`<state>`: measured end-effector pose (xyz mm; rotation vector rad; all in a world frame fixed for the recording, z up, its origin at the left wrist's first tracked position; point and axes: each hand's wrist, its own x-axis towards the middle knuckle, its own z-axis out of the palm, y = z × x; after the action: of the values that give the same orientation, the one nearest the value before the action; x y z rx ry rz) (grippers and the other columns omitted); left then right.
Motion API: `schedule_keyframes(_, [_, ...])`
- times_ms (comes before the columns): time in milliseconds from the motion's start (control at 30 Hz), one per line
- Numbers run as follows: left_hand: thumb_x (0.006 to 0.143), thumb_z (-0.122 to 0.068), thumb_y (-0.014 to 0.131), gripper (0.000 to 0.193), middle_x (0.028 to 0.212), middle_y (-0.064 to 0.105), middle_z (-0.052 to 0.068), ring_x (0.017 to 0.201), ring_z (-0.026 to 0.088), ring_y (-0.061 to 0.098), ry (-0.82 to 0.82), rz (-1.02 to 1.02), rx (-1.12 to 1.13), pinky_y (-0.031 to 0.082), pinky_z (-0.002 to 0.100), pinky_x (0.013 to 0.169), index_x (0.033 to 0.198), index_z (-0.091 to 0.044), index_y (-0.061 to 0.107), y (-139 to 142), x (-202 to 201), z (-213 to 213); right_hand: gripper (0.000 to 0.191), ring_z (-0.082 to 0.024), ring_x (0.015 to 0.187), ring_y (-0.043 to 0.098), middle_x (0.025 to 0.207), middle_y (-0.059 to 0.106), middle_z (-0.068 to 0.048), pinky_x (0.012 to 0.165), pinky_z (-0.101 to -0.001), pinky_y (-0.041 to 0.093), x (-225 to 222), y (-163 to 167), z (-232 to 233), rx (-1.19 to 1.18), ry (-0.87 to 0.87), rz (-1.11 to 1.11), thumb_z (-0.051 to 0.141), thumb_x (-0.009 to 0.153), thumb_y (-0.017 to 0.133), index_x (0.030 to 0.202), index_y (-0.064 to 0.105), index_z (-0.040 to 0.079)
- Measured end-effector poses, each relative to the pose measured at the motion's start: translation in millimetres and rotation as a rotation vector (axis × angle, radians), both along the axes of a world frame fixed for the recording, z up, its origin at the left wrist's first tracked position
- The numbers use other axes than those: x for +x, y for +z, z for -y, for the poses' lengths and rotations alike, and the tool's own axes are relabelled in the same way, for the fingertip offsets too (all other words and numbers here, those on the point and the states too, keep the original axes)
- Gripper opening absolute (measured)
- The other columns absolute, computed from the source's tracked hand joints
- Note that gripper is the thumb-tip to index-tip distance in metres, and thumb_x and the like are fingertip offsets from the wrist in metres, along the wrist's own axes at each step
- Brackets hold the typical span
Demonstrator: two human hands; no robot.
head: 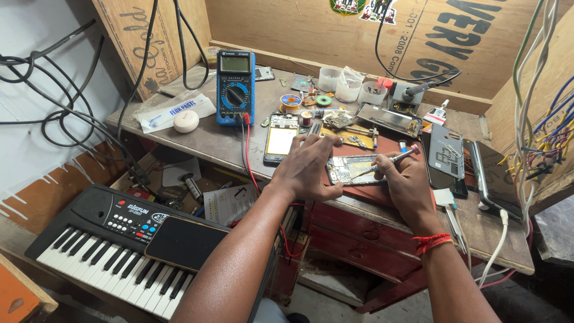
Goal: The person uses a screwdriver to remove screws from a disassembled mobile phone motherboard on a workbench. They then use a multimeter probe to test points on the circuit board and handle small components with their fingers. The person continues to probe and adjust components on the board throughout the clip.
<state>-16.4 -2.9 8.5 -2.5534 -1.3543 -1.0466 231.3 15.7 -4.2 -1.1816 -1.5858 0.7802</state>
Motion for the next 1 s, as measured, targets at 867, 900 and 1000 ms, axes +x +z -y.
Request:
schedule_keyframes(867, [0.065, -0.048, 0.077, 0.084, 0.102, 0.064, 0.009, 0.114, 0.026, 0.059, 0.001, -0.003, -0.012, 0.035, 0.047, 0.109, 0.133, -0.010, 0.050, 0, -1, 0, 0.035, -0.009, 0.062, 0.050, 0.075, 0.067, -0.005, 0.054, -0.0260, 0.037, 1, -6, -5, 0.013, -0.005, -0.013, 0.030, 0.106, 0.064, 0.092, 0.074, -0.001])
schedule_keyframes(900, [0.064, -0.048, 0.077, 0.084, 0.104, 0.064, 0.009, 0.115, 0.026, 0.059, -0.003, -0.003, 0.006, 0.035, 0.047, 0.109, 0.133, -0.009, 0.050, -1, -1, 0, 0.033, -0.009, 0.062, 0.050, 0.076, 0.068, -0.005, 0.053, -0.0254, 0.036, 0, -4, -3, 0.016, 0.013, -0.032, 0.029, 0.106, 0.062, 0.096, 0.073, 0.000])
schedule_keyframes(1000, [0.064, -0.048, 0.077, 0.081, 0.107, 0.062, 0.010, 0.113, 0.027, 0.058, -0.010, -0.018, 0.072, 0.035, 0.047, 0.106, 0.130, -0.008, 0.052, -2, 0, -1, 0.028, -0.007, 0.072, 0.060, 0.079, 0.072, -0.005, 0.064, -0.0213, 0.045, -2, 3, 5, 0.119, 0.125, -0.090, 0.026, 0.108, 0.058, 0.108, 0.072, 0.002])
